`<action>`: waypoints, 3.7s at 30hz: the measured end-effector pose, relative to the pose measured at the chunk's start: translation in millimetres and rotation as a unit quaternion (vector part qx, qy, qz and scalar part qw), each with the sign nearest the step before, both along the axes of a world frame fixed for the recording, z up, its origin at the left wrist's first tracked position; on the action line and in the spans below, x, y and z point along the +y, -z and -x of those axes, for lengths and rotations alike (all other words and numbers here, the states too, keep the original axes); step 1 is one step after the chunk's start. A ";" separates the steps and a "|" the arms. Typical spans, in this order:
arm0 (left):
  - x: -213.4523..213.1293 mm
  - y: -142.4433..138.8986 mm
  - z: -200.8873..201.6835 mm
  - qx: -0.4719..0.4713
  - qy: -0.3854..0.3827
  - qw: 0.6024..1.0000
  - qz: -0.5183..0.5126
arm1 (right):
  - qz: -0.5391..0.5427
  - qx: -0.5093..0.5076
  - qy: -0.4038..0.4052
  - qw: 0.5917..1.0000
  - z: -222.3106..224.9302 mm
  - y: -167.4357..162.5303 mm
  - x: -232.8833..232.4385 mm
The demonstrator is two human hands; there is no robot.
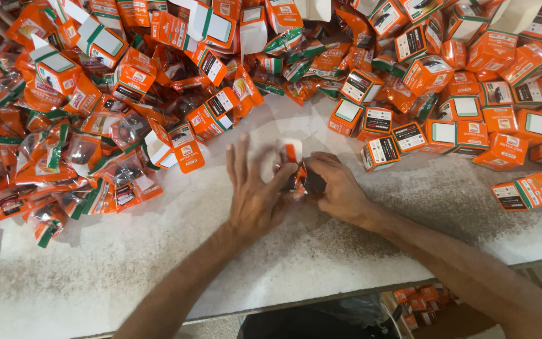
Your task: The person picks small plastic-wrapped toy items from a large pile on the table and places them into small orange paper boxes, folding the boxes closed. They repeat this packing cycle continuously, pushing packed boxes back into the pile and grabbing new items and flat boxes as needed.
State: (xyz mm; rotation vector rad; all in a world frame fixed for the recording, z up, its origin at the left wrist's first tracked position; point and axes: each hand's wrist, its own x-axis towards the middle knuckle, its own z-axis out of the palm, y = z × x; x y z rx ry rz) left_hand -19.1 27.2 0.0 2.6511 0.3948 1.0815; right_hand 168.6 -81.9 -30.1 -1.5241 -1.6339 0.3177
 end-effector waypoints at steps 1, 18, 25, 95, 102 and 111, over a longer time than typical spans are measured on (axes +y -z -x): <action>-3.3 -2.4 -0.4 0.001 -0.019 1.000 0.001 | 0.001 0.000 -0.004 1.000 0.8 -2.4 0.2; 15.9 21.0 -33.6 0.004 -0.040 0.916 0.399 | 0.028 0.057 0.013 0.998 13.7 -9.3 -3.9; 17.6 8.1 -17.3 0.037 0.002 0.847 0.530 | -0.105 -0.114 0.004 0.988 16.8 -5.7 -7.3; 45.2 -0.2 5.0 -0.176 -0.020 0.977 0.115 | -0.004 0.039 0.038 0.999 -0.8 -7.7 1.6; 7.3 -3.4 -1.9 -0.099 0.123 0.984 -0.080 | -0.025 0.034 0.017 0.999 -0.9 -5.3 1.0; -6.2 -3.7 -3.9 -0.011 -0.037 0.997 -0.061 | -0.021 -0.013 0.037 0.999 6.1 -9.5 0.8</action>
